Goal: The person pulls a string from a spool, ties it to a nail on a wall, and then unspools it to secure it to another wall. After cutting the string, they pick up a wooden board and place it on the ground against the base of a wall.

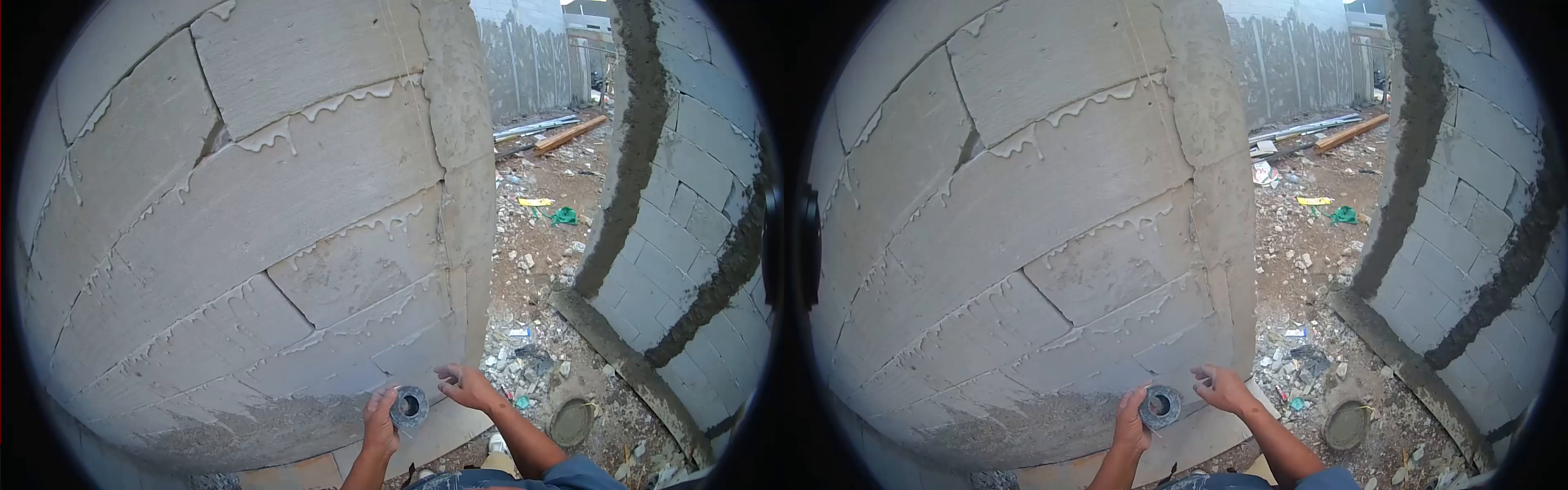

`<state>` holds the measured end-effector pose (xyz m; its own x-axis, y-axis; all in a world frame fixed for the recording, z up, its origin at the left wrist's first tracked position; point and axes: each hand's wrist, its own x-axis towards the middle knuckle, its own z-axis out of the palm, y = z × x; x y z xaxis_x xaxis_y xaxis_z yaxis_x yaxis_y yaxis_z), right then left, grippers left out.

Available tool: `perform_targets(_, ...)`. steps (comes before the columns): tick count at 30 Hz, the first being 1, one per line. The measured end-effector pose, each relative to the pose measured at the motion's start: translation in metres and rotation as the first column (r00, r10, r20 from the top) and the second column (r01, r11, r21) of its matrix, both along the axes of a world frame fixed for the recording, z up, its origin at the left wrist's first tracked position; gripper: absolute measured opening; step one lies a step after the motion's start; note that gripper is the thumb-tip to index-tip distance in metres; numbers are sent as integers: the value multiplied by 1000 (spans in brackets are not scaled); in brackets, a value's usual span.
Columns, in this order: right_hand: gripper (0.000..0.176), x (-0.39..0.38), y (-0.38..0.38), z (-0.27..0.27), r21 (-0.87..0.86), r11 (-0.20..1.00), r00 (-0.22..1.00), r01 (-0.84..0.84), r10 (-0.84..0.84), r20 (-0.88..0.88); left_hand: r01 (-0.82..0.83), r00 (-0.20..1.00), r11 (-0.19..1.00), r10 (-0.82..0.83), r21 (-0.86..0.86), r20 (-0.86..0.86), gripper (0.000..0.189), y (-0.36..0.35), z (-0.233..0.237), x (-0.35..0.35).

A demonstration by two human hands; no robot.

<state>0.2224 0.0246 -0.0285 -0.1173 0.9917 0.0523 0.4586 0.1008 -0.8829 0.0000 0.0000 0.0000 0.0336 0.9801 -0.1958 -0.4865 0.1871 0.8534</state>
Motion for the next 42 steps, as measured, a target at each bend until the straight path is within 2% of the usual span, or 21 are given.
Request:
perform_targets(2,43,27,61,43,160,987,999,-17,9,51,-89,994,994,85,62,63,31,27,-18,7)
perform_targets(3,40,5,-11,68,118,993,997,5,3,-72,-140,989,988,136,-66,-62,31,-69,23,-32)
perform_targets(6,34,70,45,170,425,904,999,34,-23,-32,-286,956,957,288,-45,59,32,-53,5,-5)
perform_targets(11,27,112,68,291,677,736,999,11,15,-33,-521,823,843,537,-130,185,31,-70,-8,7)
perform_targets(14,27,116,84,334,742,671,996,-19,76,-44,-589,772,787,615,-184,159,31,-81,2,12)
perform_targets(17,27,103,90,357,760,648,987,-55,150,-56,-628,755,768,640,-125,144,29,-81,-28,-16)
perform_targets(20,27,85,82,372,778,621,988,-95,153,-2,-669,724,737,675,-94,140,28,-82,12,-5)
perform_targets(23,28,70,84,372,763,630,982,-142,186,30,-566,811,819,574,-99,115,47,-87,28,-12)
perform_targets(26,31,51,88,355,703,668,956,-243,287,58,-652,743,758,635,16,213,29,-71,12,-15)
perform_targets(27,33,42,85,344,670,685,943,-287,323,73,-622,775,781,603,59,189,30,-71,15,-12)
perform_targets(29,44,22,73,310,601,659,880,-452,440,180,-553,832,820,538,148,134,31,-63,33,-1)
perform_targets(31,63,-1,60,255,424,645,751,-636,644,147,-446,895,871,440,208,77,30,-62,59,13)
perform_targets(33,75,-31,48,179,290,542,501,-788,840,-209,-371,928,892,364,257,78,30,-59,87,25)
perform_targets(35,64,-50,31,119,209,474,340,-855,818,-464,-340,940,893,314,296,133,30,-56,110,31)
perform_targets(38,49,-40,27,83,-31,265,233,-964,780,-580,-363,932,864,343,348,120,30,-54,133,15)
perform_targets(40,38,-24,16,110,-88,443,415,-892,727,-547,-446,893,816,436,368,114,30,-51,144,3)
perform_targets(42,31,-5,24,129,7,569,459,-822,670,-583,-525,835,761,546,381,61,36,-40,142,-20)
